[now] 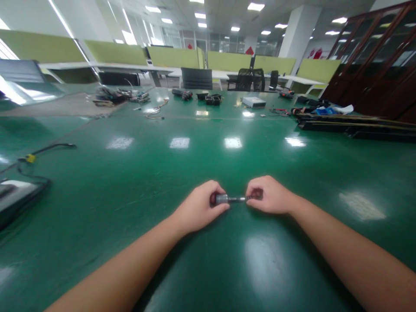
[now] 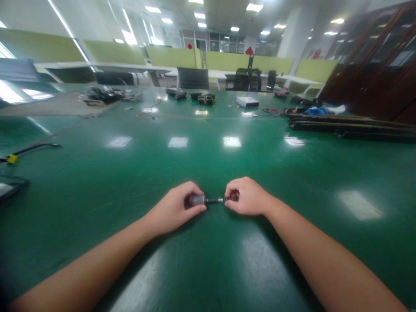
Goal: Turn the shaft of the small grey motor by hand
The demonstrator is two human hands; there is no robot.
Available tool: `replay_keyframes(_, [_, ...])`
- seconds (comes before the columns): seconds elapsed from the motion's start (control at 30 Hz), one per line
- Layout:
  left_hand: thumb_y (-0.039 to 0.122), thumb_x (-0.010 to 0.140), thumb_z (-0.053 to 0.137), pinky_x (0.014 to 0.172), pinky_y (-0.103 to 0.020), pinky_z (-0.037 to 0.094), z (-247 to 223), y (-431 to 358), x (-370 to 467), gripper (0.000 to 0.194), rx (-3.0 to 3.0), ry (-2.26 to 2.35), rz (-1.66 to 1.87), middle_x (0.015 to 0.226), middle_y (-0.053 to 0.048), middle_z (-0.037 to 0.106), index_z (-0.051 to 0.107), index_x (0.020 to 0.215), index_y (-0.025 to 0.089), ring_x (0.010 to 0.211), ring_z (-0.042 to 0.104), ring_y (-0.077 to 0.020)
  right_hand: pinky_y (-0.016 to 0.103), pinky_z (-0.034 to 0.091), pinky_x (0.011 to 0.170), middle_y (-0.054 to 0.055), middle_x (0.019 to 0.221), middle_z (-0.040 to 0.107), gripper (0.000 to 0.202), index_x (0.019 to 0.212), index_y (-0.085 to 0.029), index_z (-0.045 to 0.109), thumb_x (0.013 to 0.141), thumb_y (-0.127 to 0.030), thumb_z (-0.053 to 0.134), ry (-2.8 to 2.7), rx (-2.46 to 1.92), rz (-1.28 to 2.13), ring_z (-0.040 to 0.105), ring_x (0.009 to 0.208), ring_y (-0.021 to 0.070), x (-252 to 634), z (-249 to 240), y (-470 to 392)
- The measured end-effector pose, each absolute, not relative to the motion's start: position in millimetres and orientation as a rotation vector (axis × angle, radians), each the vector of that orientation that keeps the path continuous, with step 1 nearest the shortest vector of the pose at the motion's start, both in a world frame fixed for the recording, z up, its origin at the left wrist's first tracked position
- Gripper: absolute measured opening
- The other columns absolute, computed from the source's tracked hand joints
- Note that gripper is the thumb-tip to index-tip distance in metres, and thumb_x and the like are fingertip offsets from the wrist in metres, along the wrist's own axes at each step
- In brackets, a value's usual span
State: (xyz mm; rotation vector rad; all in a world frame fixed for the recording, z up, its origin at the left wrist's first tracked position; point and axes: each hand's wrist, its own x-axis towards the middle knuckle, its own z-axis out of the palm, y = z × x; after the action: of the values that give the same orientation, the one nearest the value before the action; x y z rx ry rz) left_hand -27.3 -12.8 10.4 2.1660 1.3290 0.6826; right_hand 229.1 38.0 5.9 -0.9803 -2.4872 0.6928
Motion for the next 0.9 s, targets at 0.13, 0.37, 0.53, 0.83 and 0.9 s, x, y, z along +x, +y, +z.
replay_keyframes(0.13, [0.033, 0.082, 0.072, 0.063, -0.029, 0.044, 10, -13, -28, 0.02, 2.169, 1.335, 0.676, 0.083, -0.001, 0.061, 0.062, 0.093, 0.019, 0.071, 0.057, -0.017, 0.023, 0.042, 0.058, 0.0, 0.069, 0.065, 0.007, 0.079, -0.016, 0.072, 0.077, -0.023, 0.074, -2.448, -0.924, 0.713, 0.057, 0.06, 0.0112, 221, 2, 36])
replay_keyframes(0.37, [0.027, 0.079, 0.074, 0.066, -0.028, 0.045, 7, -10, -28, 0.022, 2.199, 1.277, 0.7, 0.086, -0.001, 0.061, 0.062, 0.096, 0.019, 0.075, 0.058, -0.0165, 0.028, 0.045, 0.073, 0.004, 0.085, 0.07, 0.022, 0.101, -0.018, 0.074, 0.079, -0.02, 0.074, -2.455, -0.813, 0.668, 0.061, 0.078, 0.0163, 201, -3, 24])
replay_keyframes(0.53, [0.032, 0.084, 0.07, 0.066, -0.028, 0.046, 8, -9, -28, 0.021, 2.198, 1.243, 0.704, 0.086, -0.001, 0.06, 0.062, 0.098, 0.019, 0.074, 0.057, -0.0162, 0.027, 0.046, 0.071, 0.003, 0.083, 0.07, 0.014, 0.096, -0.018, 0.073, 0.082, -0.017, 0.071, -2.4, -0.832, 0.703, 0.061, 0.074, 0.0147, 203, -5, 24])
replay_keyframes(0.83, [0.03, 0.082, 0.071, 0.065, -0.028, 0.045, 8, -10, -25, 0.021, 2.16, 1.255, 0.69, 0.084, 0.0, 0.06, 0.062, 0.097, 0.018, 0.073, 0.057, -0.016, 0.03, 0.048, 0.077, 0.006, 0.087, 0.071, 0.014, 0.098, -0.017, 0.075, 0.087, -0.021, 0.068, -2.469, -0.707, 0.612, 0.062, 0.082, 0.0176, 204, -4, 25])
replay_keyframes(0.9, [0.03, 0.082, 0.072, 0.065, -0.028, 0.045, 7, -10, -25, 0.02, 2.155, 1.254, 0.693, 0.084, 0.0, 0.06, 0.062, 0.094, 0.018, 0.073, 0.058, -0.016, 0.03, 0.048, 0.077, 0.006, 0.088, 0.071, 0.015, 0.099, -0.018, 0.075, 0.087, -0.022, 0.068, -2.484, -0.726, 0.591, 0.062, 0.084, 0.0179, 203, -4, 24])
